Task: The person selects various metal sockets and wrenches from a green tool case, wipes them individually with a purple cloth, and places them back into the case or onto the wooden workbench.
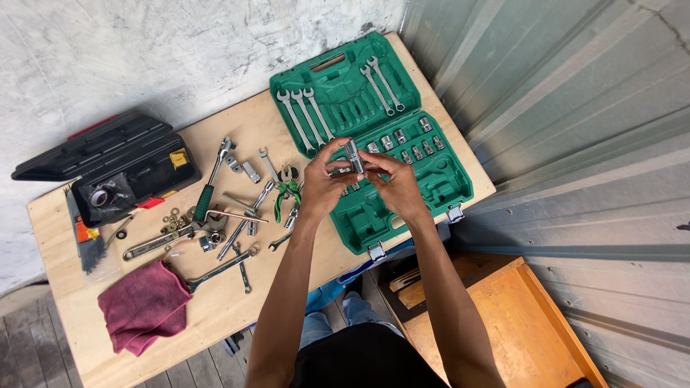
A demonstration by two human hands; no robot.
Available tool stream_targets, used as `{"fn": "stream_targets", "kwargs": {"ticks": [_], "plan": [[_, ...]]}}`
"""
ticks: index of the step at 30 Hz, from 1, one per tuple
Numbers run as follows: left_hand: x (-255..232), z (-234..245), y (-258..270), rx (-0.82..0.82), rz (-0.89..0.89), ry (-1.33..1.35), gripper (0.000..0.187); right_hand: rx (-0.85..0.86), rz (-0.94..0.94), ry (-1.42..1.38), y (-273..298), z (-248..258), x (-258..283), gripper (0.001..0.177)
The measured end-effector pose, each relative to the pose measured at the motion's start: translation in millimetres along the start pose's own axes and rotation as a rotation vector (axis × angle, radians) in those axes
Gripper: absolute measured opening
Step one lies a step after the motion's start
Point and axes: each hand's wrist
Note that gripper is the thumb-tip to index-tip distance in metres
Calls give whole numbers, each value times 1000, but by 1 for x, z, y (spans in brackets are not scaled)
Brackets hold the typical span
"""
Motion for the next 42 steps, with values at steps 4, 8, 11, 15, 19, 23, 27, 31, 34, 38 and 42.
{"fn": "stream_targets", "kwargs": {"ticks": [4, 8, 11, 15, 19, 23, 27, 31, 34, 38, 42], "plan": [[12, -3, -3, -21, -25, -14, 68, -10, -84, -16, 1, 4, -27, 46], [27, -6, -3, -28, 50, -10, 70, -15, -134, -71, 5, 6, -51, 44], [39, -5, -1, -52, 3, -232, 71, -19, -112, -163, 6, 3, -66, 36], [59, -3, 4, -85, 5, -386, 75, 3, -212, -172, 7, 1, -84, 38], [93, -11, 11, -71, -26, -434, 76, 53, -317, -119, 14, 5, -109, 43], [126, -16, 24, -19, -72, -577, 74, 105, -403, 13, 25, 11, -135, 43], [149, -24, 39, 15, -24, -700, 72, 90, -484, 237, 37, 15, -156, 32], [165, -45, 48, -99, -92, -845, 71, 7, -400, 378, 41, 9, -177, 32], [173, -54, 50, -86, -55, -893, 70, -19, -418, 461, 45, 11, -186, 31], [178, -53, 51, -55, -74, -952, 73, -22, -468, 548, 45, 10, -186, 31], [182, -51, 51, -31, -59, -978, 73, -18, -470, 558, 47, 8, -181, 30]]}}
Point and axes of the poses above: each hand's wrist, its own y-axis away from the middle knuckle, its own z-axis out of the back of the hand, x = y × z, and after that the axes turned 4 degrees about -x, right-handed
